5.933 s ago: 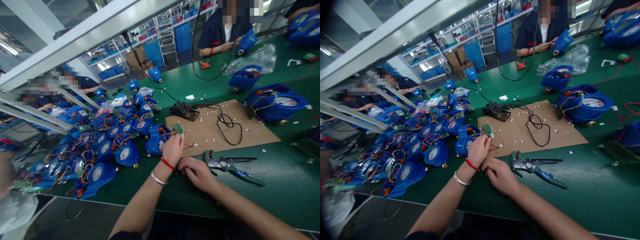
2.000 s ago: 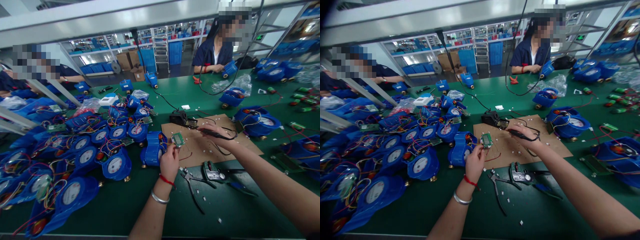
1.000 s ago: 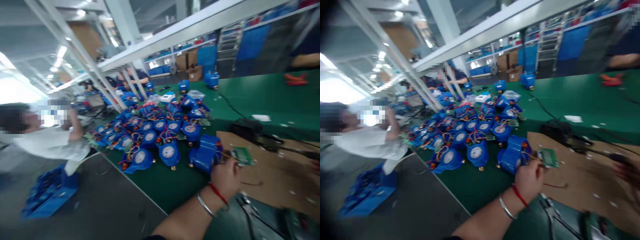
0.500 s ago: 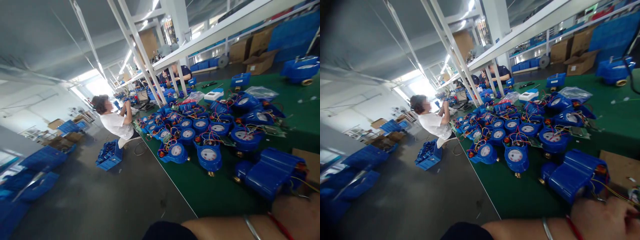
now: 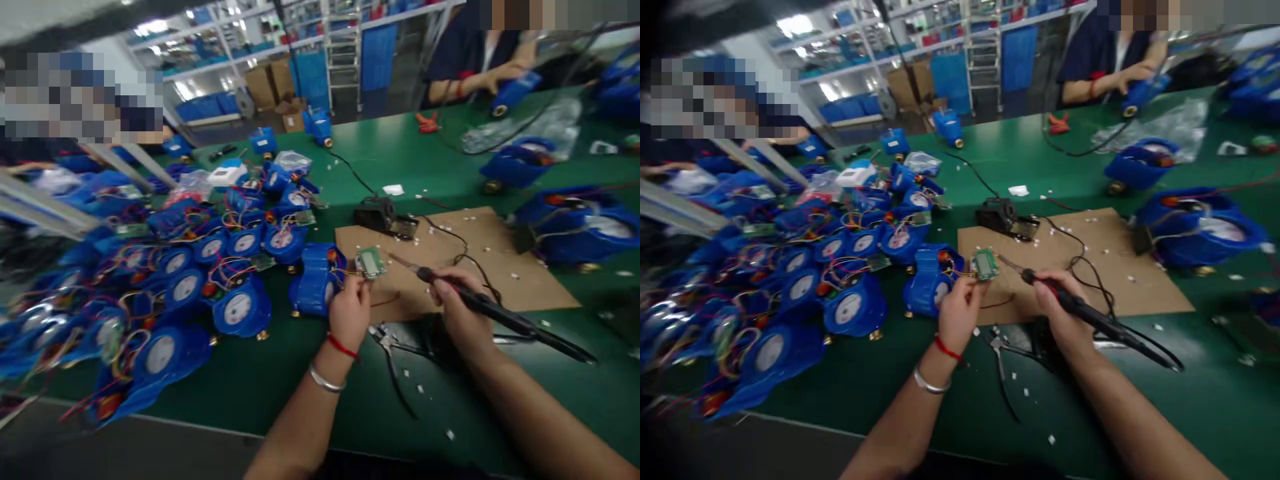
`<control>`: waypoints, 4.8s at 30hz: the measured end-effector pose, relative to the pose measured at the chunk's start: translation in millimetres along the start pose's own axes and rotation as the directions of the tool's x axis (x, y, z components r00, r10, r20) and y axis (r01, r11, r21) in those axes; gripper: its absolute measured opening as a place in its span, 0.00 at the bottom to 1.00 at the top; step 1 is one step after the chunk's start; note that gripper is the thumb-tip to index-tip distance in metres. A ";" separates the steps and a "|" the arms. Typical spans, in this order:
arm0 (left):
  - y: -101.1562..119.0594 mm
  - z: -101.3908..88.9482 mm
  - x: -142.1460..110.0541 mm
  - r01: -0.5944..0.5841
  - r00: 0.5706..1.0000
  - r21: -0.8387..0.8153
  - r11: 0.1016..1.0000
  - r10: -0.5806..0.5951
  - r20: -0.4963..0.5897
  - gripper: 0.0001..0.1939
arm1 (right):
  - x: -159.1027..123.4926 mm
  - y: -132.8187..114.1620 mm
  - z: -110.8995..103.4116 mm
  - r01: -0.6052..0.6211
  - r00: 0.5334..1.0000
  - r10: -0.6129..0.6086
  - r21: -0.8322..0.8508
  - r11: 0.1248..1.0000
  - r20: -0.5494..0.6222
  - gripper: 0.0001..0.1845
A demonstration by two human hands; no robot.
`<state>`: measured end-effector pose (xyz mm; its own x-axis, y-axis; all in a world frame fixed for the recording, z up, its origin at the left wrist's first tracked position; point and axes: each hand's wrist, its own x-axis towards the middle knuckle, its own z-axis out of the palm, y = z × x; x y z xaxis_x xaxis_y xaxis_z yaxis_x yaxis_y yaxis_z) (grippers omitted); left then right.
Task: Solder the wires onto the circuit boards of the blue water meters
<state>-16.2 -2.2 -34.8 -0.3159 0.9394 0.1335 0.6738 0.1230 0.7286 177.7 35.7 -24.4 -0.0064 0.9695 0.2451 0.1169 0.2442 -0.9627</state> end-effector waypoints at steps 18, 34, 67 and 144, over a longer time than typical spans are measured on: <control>-1.4 2.1 -1.5 0.018 1.000 0.009 1.000 -0.018 0.011 0.06 | -2.3 2.0 5.0 0.143 0.955 -0.092 -0.164 0.976 0.282 0.06; -1.7 2.4 -1.3 0.021 1.000 0.006 1.000 -0.021 0.012 0.06 | -2.8 3.5 7.2 0.153 0.948 -0.097 -0.169 0.974 0.303 0.06; -8.8 10.3 -1.8 0.065 0.996 -0.244 0.968 -0.076 -0.039 0.05 | -3.8 -2.6 7.6 0.329 0.907 -0.236 -0.240 0.913 0.349 0.07; 3.1 2.3 -3.0 0.063 0.987 -0.380 0.923 -0.115 -0.115 0.10 | 7.4 1.6 -8.4 0.456 0.766 -0.340 -0.090 0.885 0.545 0.15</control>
<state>-11.6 -4.0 -34.5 -0.4661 0.8758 0.1255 0.3477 0.0509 0.9362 186.2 43.0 -23.2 -0.5861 0.6723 0.4522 0.1896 0.6564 -0.7302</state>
